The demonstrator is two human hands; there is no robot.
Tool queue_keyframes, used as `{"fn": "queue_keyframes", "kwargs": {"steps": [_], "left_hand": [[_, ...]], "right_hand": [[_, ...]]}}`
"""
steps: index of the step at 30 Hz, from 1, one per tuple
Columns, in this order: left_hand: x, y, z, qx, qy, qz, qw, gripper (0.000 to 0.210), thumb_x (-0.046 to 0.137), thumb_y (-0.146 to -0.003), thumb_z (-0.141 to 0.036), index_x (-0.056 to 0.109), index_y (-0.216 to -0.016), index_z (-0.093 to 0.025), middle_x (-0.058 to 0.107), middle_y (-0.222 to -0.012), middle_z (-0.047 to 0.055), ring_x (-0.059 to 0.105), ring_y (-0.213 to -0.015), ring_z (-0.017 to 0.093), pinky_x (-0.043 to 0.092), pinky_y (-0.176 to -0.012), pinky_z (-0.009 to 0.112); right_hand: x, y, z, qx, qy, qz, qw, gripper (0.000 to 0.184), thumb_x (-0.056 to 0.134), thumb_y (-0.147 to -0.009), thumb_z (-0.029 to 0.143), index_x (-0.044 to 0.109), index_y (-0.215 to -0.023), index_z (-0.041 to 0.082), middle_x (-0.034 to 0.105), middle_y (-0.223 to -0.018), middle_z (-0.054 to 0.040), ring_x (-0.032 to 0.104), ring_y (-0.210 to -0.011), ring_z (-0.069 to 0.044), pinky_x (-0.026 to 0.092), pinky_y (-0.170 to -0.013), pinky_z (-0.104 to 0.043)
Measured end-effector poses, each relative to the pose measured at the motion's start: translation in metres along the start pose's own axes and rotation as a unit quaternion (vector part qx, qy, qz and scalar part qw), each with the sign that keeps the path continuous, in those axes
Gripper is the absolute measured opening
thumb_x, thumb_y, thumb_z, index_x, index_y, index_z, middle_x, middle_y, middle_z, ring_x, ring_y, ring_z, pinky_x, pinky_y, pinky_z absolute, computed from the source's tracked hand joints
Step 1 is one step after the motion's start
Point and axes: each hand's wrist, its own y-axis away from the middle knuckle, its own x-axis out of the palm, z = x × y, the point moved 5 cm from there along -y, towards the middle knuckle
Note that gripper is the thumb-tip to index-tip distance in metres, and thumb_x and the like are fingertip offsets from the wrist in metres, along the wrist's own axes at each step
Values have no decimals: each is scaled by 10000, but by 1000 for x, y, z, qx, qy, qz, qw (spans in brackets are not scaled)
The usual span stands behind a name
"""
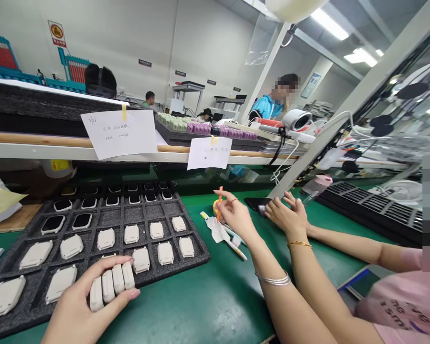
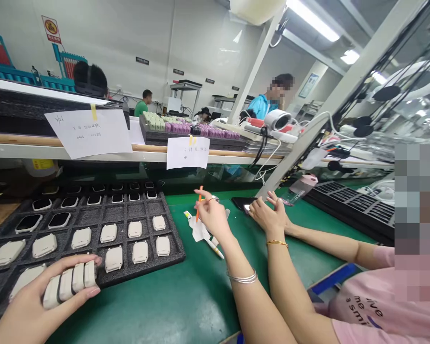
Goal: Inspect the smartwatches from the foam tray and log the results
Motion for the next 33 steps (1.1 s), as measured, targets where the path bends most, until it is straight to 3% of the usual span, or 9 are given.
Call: {"fn": "queue_keyframes", "kwargs": {"steps": [3, 7, 12, 16, 18, 21, 23, 28, 33], "left_hand": [[3, -2, 2, 12, -17, -6, 1000, 481, 771, -626, -583, 705, -1045, -355, 742, -1147, -8, 637, -1142, 342, 544, -867, 339], [5, -5, 4, 44, 0, -25, 999, 536, 791, -634, -538, 680, -1129, -363, 732, -1184, -13, 666, -1098, 317, 546, -832, 292], [9, -6, 6, 51, -48, -7, 998, 437, 766, -655, -571, 724, -1043, -375, 753, -1130, -22, 675, -1083, 331, 546, -814, 303], [10, -5, 4, 82, -67, 17, 994, 367, 774, -694, -494, 714, -1023, -342, 760, -1101, -23, 701, -1026, 292, 548, -816, 305], [12, -4, 3, 100, -64, 43, 992, 342, 770, -721, -435, 699, -1033, -314, 763, -1076, -17, 713, -981, 261, 551, -820, 302], [13, -3, 4, 112, -63, 62, 990, 335, 755, -756, -392, 672, -1065, -290, 759, -1066, -5, 716, -932, 230, 554, -815, 305], [15, -2, 4, 118, -62, 70, 989, 339, 749, -774, -382, 655, -1084, -282, 750, -1094, 3, 710, -948, 222, 553, -824, 306], [17, -1, 4, 134, -48, 73, 987, 350, 753, -784, -376, 639, -1098, -269, 738, -1129, 20, 694, -1033, 229, 551, -866, 310], [19, 0, 4, 154, -30, 76, 985, 339, 740, -801, -361, 637, -1106, -255, 738, -1130, 28, 693, -1035, 219, 540, -913, 321]], "right_hand": [[-26, -10, -13, 11, -86, -92, 992, 356, 495, -987, 365, 540, -1245, 124, 711, -994, -87, 702, -804, -152, 575, -737, -292], [-43, -15, -37, 43, -134, -173, 975, 340, 495, -1006, 438, 618, -1056, 126, 698, -892, -40, 694, -757, -150, 582, -726, -331], [-44, -12, -50, 83, -93, -174, 977, 433, 492, -989, 514, 655, -860, 133, 661, -690, 4, 644, -599, -124, 558, -645, -302], [-45, -6, -36, 86, -23, -172, 981, 619, 464, -897, 682, 693, -722, 134, 653, -593, -100, 655, -647, -249, 517, -660, -376], [-40, 0, -21, 64, -3, -169, 983, 628, 496, -847, 711, 716, -753, 131, 709, -722, -168, 673, -796, -322, 504, -744, -426], [-20, 21, 15, 8, -20, -131, 991, 565, 507, -848, 681, 739, -887, 167, 743, -965, -158, 680, -879, -307, 510, -806, -428], [2, 42, 47, -47, -64, -68, 995, 481, 502, -885, 625, 726, -876, 200, 745, -891, -95, 692, -770, -234, 549, -730, -359], [55, 102, 130, -261, -186, 135, 937, 145, 543, -956, 247, 674, -911, 200, 729, -801, -49, 703, -715, -169, 566, -648, -268], [78, 123, 149, -320, -250, 146, 902, 121, 556, -906, 100, 554, -912, 222, 658, -767, -8, 674, -676, -133, 560, -621, -240]]}}
